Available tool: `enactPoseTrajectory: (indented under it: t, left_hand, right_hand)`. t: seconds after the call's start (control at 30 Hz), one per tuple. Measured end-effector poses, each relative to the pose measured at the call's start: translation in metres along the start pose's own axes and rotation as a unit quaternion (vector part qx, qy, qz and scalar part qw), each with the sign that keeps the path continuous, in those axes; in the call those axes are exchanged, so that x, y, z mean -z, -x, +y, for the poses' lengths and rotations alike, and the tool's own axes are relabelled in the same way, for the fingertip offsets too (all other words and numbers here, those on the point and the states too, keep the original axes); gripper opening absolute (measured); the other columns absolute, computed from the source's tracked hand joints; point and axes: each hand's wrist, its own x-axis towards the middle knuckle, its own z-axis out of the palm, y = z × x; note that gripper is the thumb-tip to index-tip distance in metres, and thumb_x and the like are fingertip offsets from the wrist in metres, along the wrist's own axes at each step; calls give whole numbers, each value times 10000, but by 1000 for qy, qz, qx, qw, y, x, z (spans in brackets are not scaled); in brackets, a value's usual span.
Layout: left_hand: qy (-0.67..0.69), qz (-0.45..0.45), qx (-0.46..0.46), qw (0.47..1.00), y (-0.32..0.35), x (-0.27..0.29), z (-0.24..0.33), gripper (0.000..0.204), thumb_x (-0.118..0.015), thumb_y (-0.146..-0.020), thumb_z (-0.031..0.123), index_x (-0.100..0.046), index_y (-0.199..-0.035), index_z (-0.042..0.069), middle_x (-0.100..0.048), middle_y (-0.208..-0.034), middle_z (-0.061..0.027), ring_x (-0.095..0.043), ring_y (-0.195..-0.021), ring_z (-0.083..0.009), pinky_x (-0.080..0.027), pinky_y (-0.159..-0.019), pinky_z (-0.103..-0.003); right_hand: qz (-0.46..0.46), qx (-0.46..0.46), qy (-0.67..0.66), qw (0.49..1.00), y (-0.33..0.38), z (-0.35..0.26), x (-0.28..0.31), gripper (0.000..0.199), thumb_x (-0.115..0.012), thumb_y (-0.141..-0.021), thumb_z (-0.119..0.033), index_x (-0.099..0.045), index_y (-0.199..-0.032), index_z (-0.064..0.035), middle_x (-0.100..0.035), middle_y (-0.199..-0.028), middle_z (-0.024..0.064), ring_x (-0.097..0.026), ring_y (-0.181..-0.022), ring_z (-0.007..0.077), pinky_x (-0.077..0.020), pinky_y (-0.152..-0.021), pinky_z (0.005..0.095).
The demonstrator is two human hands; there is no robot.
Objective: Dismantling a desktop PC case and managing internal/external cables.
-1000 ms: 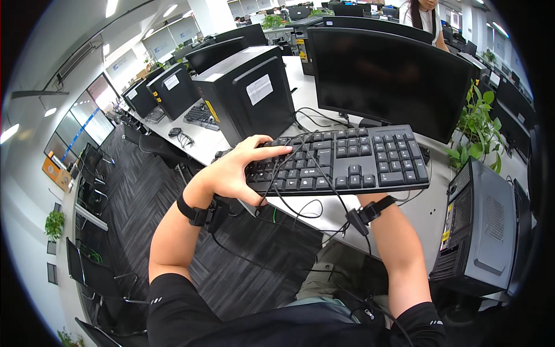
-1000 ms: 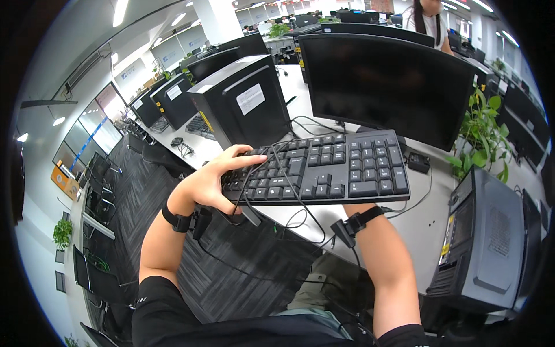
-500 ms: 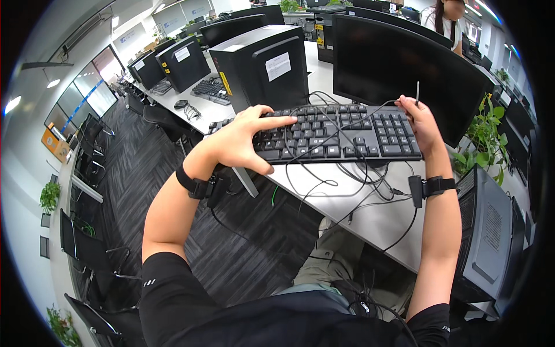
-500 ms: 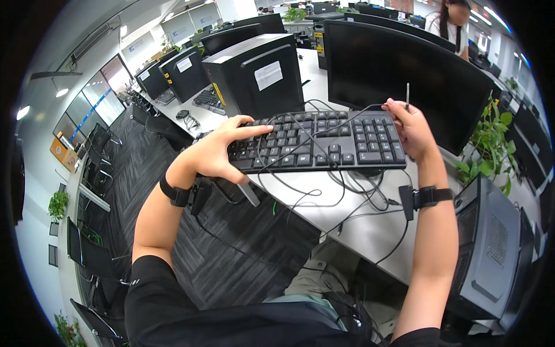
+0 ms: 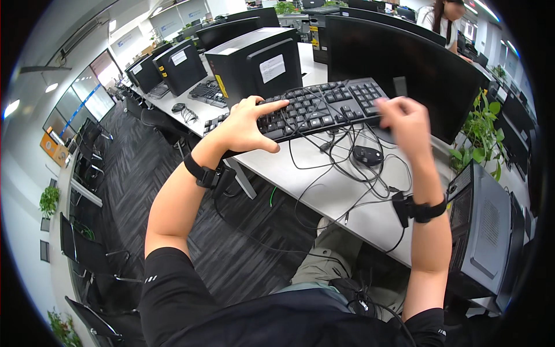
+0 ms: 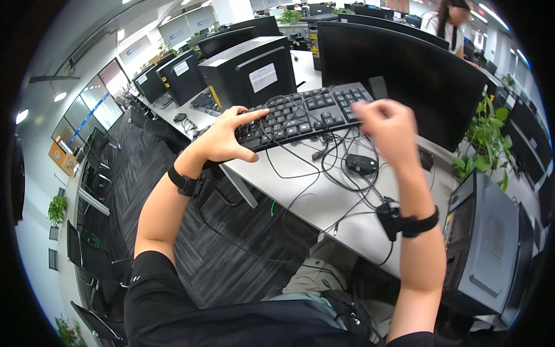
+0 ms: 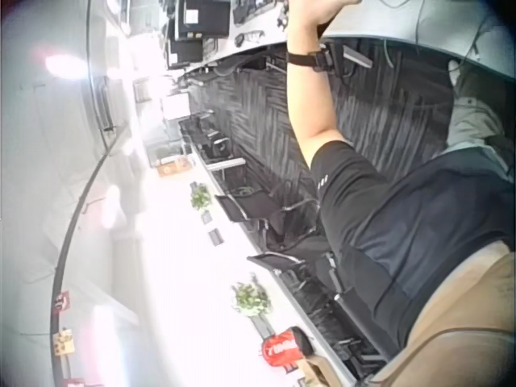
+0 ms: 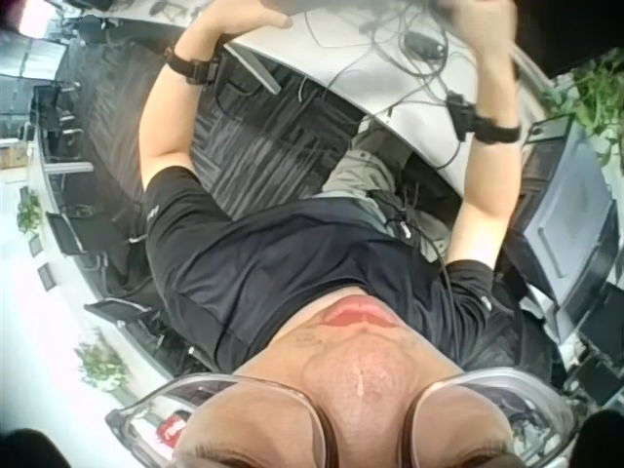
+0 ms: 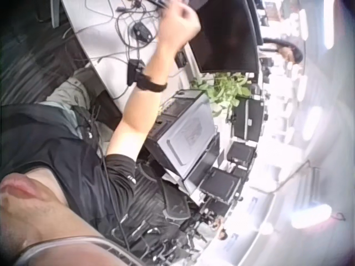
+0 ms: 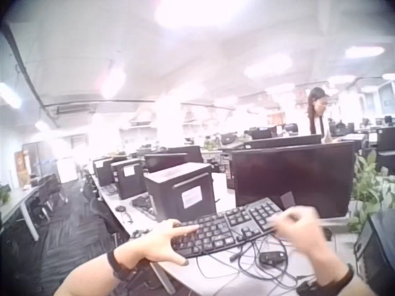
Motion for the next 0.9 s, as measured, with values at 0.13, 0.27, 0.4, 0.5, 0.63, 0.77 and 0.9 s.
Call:
enactPoseTrajectory:
  t: [0.13, 0.27, 0.4, 0.5, 0.63, 0.77, 0.9]
  left_hand:
    - [-67, 40, -14, 997, -11, -12, 15, 947, -806, -496, 347, -531, -1401, 300, -436, -1332, -276, -423, -1261, -428, -341, -1077, -486]
    - [-131, 88, -53, 986, -13, -19, 26, 942, -798, -494, 358, -532, -1397, 311, -448, -1310, -283, -404, -1264, -438, -289, -1099, -488]
    - [-120, 86, -30, 989, -15, -21, 23, 928, -794, -511, 374, -530, -1399, 317, -441, -1312, -291, -404, -1258, -447, -304, -1094, -477]
    - [-78, 87, 13, 993, -18, -21, 17, 927, -795, -522, 381, -520, -1406, 334, -434, -1326, -297, -399, -1267, -454, -315, -1092, -480]
    - [-63, 72, 83, 992, -25, -18, 4, 937, -765, -527, 499, -514, -1415, 333, -452, -1300, -292, -404, -1273, -426, -285, -1099, -495]
    - [-38, 82, 115, 989, -29, -17, -9, 960, -768, -501, 521, -518, -1410, 343, -467, -1296, -295, -433, -1258, -426, -310, -1083, -502]
    - [-43, 109, 134, 984, -29, -12, -19, 952, -775, -514, 544, -516, -1410, 351, -494, -1282, -267, -460, -1249, -398, -344, -1073, -479]
  right_hand:
    - [-135, -47, 31, 989, 25, -26, -63, 428, -711, -838, -376, -698, -756, 44, -603, -562, 125, -596, -545, 175, -459, -559, 315]
    - [-131, -86, 104, 982, 24, -30, -90, 412, -687, -823, -359, -692, -758, 47, -638, -645, 222, -660, -642, 358, -513, -643, 401]
    - [-96, -62, 114, 987, 24, -26, -90, 304, -670, -778, -252, -669, -738, 49, -646, -677, 217, -653, -630, 331, -507, -621, 393]
    - [-54, -19, -25, 998, 34, -24, -74, 244, -677, -814, -172, -621, -714, 43, -602, -591, 105, -545, -551, 104, -431, -530, 268]
    - [-48, 41, -163, 985, 53, -28, -36, 130, -640, -910, -84, -655, -816, 5, -645, -698, 1, -518, -614, 26, -410, -556, 207]
    - [-47, 109, -229, 966, 70, -26, 10, 95, -598, -884, 4, -624, -796, -18, -589, -708, -3, -523, -621, 50, -399, -569, 199]
    - [239, 102, -358, 897, 67, -18, 38, 269, -446, -959, -202, -373, -722, -99, -399, -642, 28, -296, -490, 83, -254, -419, 232]
